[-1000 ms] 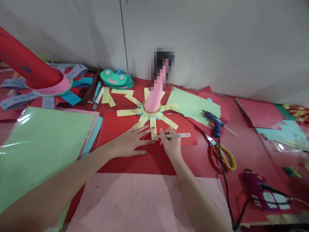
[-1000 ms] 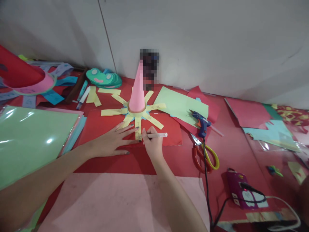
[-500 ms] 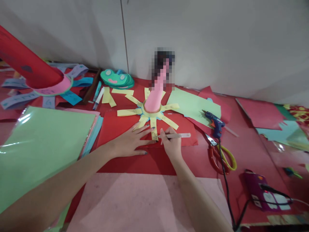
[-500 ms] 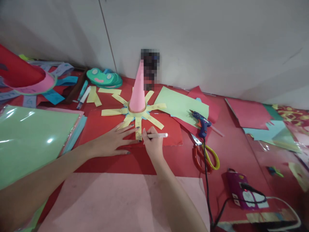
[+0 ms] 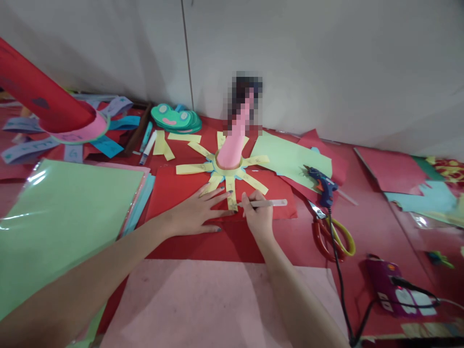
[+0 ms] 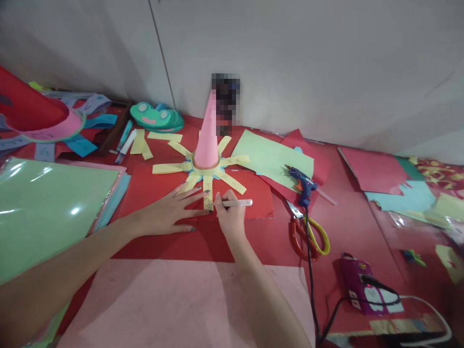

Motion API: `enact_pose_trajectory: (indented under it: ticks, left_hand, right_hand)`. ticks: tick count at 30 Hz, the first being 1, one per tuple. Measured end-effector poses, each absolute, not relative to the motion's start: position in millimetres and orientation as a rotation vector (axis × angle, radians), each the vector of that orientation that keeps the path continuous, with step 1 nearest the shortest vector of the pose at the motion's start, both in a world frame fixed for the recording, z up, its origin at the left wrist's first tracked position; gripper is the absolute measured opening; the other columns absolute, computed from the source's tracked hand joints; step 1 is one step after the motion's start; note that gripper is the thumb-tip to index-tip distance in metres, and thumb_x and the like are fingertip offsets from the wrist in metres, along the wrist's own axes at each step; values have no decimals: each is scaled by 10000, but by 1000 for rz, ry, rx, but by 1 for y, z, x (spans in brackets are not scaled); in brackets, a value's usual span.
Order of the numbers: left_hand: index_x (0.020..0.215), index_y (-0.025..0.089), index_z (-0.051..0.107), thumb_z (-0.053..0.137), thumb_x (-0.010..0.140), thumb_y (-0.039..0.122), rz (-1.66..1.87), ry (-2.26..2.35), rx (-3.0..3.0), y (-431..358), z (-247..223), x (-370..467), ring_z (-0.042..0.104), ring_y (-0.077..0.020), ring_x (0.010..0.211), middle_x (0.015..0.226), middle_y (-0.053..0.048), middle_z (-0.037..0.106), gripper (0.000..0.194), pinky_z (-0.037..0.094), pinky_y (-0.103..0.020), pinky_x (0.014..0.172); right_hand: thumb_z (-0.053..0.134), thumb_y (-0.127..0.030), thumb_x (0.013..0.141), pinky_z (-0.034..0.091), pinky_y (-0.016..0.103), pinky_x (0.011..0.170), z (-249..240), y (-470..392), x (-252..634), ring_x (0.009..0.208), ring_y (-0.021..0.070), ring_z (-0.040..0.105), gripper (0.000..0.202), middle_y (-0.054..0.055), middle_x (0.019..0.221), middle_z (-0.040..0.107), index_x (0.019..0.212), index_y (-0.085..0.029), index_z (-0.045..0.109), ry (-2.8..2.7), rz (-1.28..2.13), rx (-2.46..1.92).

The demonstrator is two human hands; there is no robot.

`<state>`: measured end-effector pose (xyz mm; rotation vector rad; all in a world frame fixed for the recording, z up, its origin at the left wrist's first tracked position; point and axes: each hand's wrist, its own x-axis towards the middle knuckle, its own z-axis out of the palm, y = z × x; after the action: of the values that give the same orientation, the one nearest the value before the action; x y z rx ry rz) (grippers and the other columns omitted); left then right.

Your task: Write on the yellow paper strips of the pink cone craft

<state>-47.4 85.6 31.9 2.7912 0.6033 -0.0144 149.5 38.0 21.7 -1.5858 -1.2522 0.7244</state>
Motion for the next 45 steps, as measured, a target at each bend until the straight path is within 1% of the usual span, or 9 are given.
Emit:
enact_pose_trajectory:
  ticks: [7, 13, 22, 29, 39, 45]
  left_hand:
    - [1412, 361, 401, 517, 925, 469, -49, 600, 2784, 86, 34, -47, 149, -321, 1443, 1557, -102, 237, 512, 139, -577, 1118]
    - [1403, 375, 408, 534, 916, 469, 17, 596, 2790, 86, 32, -48, 157, -308, 1443, 1557, -69, 248, 512, 116, -555, 1133]
    - [1395, 369, 426, 529, 918, 471, 13, 600, 2774, 86, 32, -48, 168, -312, 1440, 1558, -68, 247, 498, 103, -554, 1137]
    - [1391, 366, 432, 523, 919, 480, 11, 606, 2776, 86, 31, -48, 157, -303, 1444, 1558, -61, 249, 494, 100, -546, 1140]
    - [1389, 364, 435, 515, 922, 485, 23, 608, 2768, 86, 30, -48, 144, -299, 1447, 1559, -59, 247, 489, 83, -545, 1143]
    - [1389, 357, 439, 511, 922, 487, 16, 600, 2768, 86, 31, -48, 150, -310, 1444, 1555, -76, 253, 490, 111, -555, 1136]
  right_hand:
    - [524, -363, 865, 375, 216, 466, 24, 38, 150, 399, 95, 439, 353, -90, 412, 401, 591, -237, 341, -1264, 805, -1571]
    - [535, -363, 858, 374, 216, 465, 24, 37, 150, 405, 95, 423, 350, -85, 407, 418, 591, -237, 347, -1262, 827, -1565]
    - [558, -410, 856, 371, 212, 458, 24, 36, 149, 407, 94, 429, 371, -77, 412, 453, 593, -232, 368, -1244, 858, -1573]
    - [579, -463, 850, 396, 219, 481, 25, 36, 148, 428, 108, 492, 392, -72, 423, 466, 600, -231, 384, -1210, 876, -1570]
    - [581, -472, 846, 413, 227, 498, 24, 35, 148, 446, 110, 508, 382, -64, 446, 498, 612, -230, 401, -1216, 868, -1549]
    - [548, -445, 866, 410, 222, 489, 23, 36, 149, 446, 113, 508, 375, -66, 435, 479, 607, -234, 377, -1246, 860, -1541]
